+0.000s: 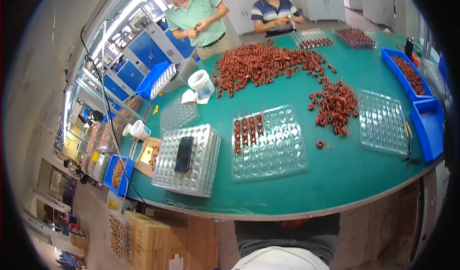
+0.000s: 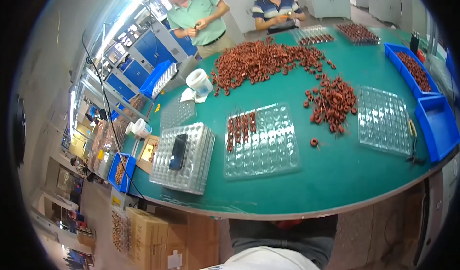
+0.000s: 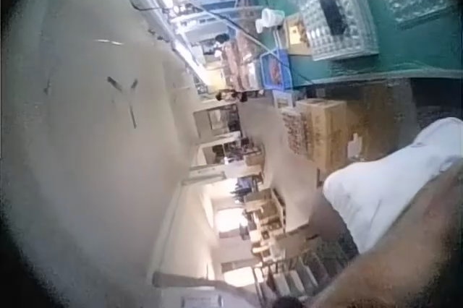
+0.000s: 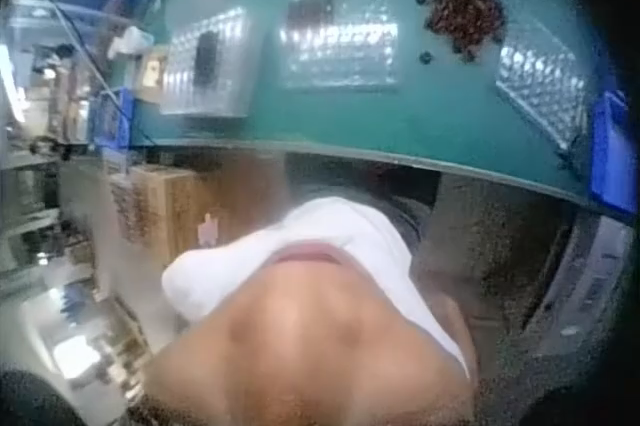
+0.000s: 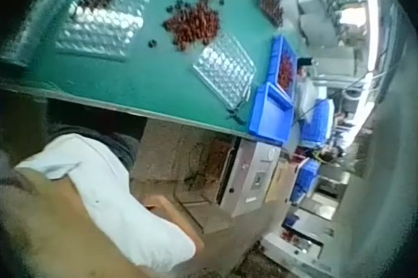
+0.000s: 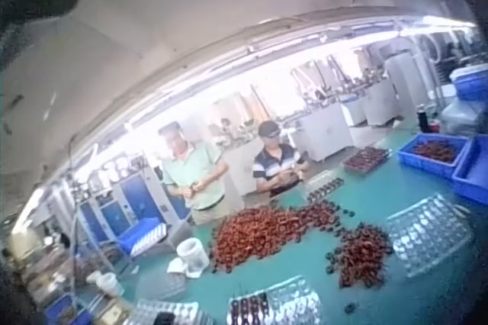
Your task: Picking up small electronic inductors and placing them into a plastic grid tray for organization.
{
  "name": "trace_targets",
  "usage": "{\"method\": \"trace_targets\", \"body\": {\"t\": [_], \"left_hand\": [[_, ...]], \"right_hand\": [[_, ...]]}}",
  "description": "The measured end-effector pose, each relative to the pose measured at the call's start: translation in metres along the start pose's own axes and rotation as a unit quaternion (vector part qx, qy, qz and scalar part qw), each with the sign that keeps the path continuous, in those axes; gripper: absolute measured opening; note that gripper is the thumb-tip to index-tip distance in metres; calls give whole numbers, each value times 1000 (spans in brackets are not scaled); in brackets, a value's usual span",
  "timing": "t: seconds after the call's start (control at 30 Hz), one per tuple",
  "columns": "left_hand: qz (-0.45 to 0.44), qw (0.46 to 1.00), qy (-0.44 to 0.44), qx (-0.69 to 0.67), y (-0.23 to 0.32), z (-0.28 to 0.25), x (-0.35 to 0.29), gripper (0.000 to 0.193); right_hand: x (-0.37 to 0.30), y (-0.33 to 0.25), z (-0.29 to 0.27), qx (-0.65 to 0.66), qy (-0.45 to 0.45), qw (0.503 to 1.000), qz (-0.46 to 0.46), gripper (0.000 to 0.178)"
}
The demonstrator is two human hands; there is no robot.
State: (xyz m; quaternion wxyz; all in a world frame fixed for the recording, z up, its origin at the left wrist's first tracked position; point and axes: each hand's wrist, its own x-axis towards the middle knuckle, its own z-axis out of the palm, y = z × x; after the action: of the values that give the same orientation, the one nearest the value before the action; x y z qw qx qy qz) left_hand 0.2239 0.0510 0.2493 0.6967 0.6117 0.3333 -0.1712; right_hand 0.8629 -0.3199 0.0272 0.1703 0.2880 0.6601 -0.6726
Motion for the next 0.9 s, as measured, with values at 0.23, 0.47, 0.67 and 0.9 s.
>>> {"method": "trace_targets", "body": {"t": [0.23, 0.47, 0.67, 0.9], "left_hand": [[-43, 999, 2, 1, 2, -10, 9, 36], [-88, 996, -5, -9, 0, -7, 6, 35], [-119, 993, 6, 4, 10, -12, -5, 35], [-155, 988, 8, 13, 26, -1, -31, 34]], "right_hand": [[-8, 20, -26, -22, 28, 999, 17, 27], [-21, -1, -62, -35, 48, 998, 36, 25], [-24, -47, -133, -65, 86, 993, 48, 24], [-48, -153, -222, -90, 126, 986, 65, 24]]}}
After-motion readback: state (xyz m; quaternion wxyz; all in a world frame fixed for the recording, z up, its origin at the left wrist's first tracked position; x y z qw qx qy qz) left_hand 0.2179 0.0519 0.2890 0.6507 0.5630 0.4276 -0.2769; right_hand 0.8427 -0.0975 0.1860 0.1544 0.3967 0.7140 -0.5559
